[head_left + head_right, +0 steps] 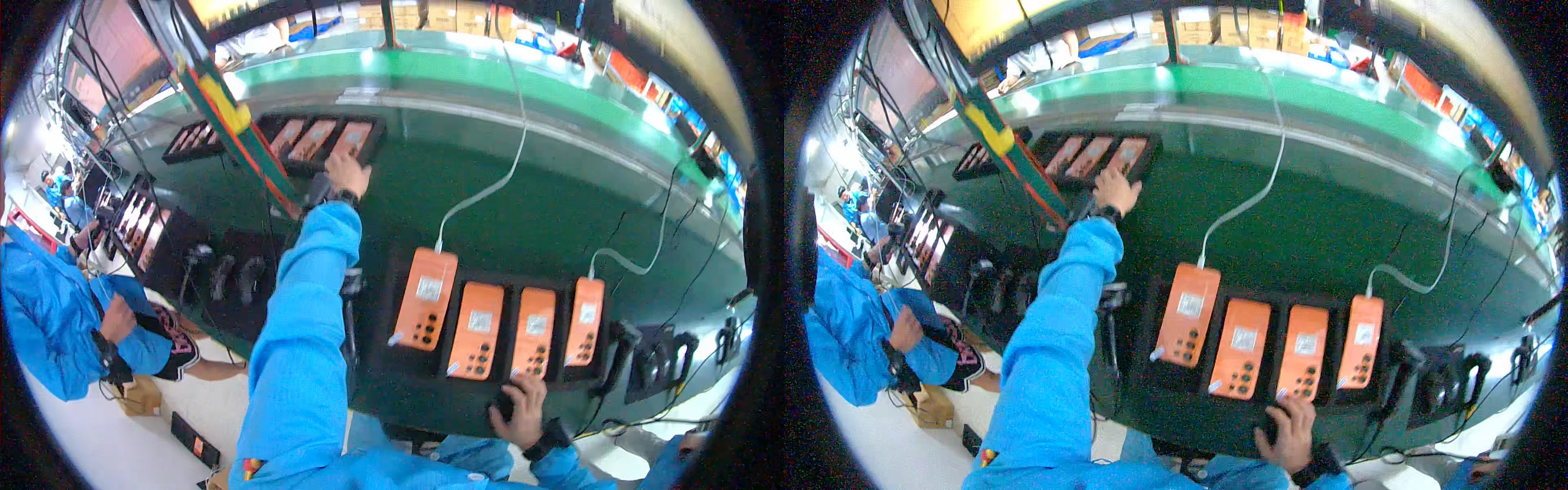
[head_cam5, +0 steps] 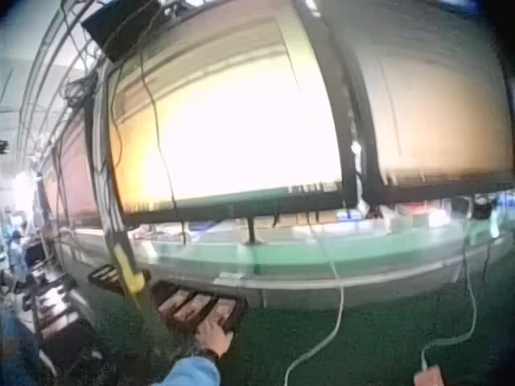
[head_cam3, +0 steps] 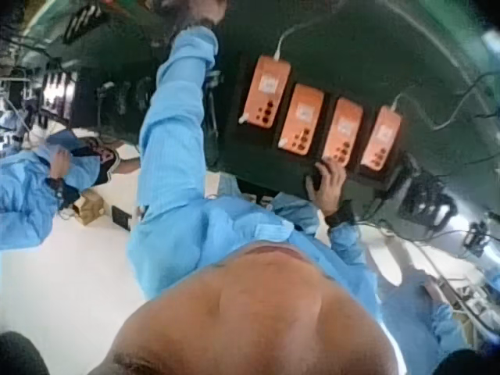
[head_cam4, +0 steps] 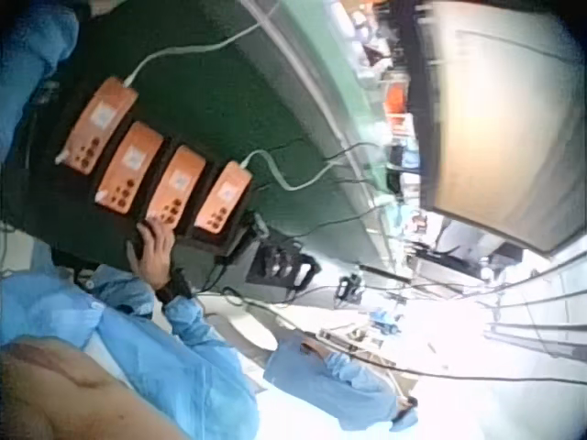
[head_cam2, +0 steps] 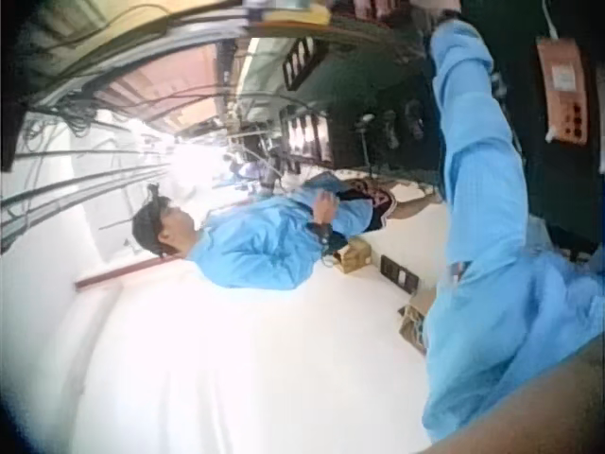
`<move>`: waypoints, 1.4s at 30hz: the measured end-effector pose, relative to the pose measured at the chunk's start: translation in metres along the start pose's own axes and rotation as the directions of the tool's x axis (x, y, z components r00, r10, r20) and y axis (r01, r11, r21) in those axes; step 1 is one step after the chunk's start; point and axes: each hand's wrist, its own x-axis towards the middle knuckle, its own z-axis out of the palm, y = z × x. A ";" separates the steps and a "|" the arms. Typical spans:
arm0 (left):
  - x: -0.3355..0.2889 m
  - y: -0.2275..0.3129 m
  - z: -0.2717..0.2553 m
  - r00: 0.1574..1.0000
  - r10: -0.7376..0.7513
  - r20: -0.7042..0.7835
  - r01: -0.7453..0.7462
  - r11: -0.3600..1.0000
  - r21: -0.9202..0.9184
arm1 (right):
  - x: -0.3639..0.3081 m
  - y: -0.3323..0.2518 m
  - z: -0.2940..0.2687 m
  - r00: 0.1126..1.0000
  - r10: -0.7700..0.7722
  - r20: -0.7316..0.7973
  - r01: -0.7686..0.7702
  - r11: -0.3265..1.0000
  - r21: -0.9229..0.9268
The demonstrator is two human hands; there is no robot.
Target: Testing mobile devices by scanning their barcodes and connecting them to power/data cables on an assembly line.
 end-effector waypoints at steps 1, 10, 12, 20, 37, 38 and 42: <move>0.006 -0.009 0.016 0.999 0.024 -0.046 -0.022 0.999 0.036 | 0.005 -0.004 -0.001 1.000 0.004 0.010 -0.004 1.000 0.014; 0.028 0.002 -0.011 0.961 -0.057 0.269 0.069 0.997 -0.034 | 0.049 -0.077 -0.032 0.960 0.279 0.010 -0.279 0.957 0.076; 0.020 0.004 -0.039 0.971 -0.014 0.237 0.031 0.997 -0.067 | 0.074 -0.098 -0.046 0.952 0.306 -0.015 -0.296 0.932 0.208; -0.083 0.035 -0.180 0.953 0.282 -0.109 -0.292 0.767 -0.572 | 0.314 -0.110 -0.001 0.744 0.343 0.574 -0.487 -0.309 0.817; -0.123 -0.071 -0.194 0.641 0.435 0.633 0.689 -0.689 -0.224 | 0.155 -0.162 -0.131 0.545 0.730 0.412 -0.140 -0.406 0.903; -0.116 -0.049 -0.220 0.634 0.478 0.608 0.716 -0.660 -0.227 | 0.097 -0.133 -0.129 0.481 0.780 0.401 -0.122 -0.394 0.911; -0.122 -0.021 -0.270 0.568 0.509 0.647 0.773 -0.599 -0.207 | 0.039 -0.145 -0.213 0.401 0.845 0.354 -0.040 -0.370 0.928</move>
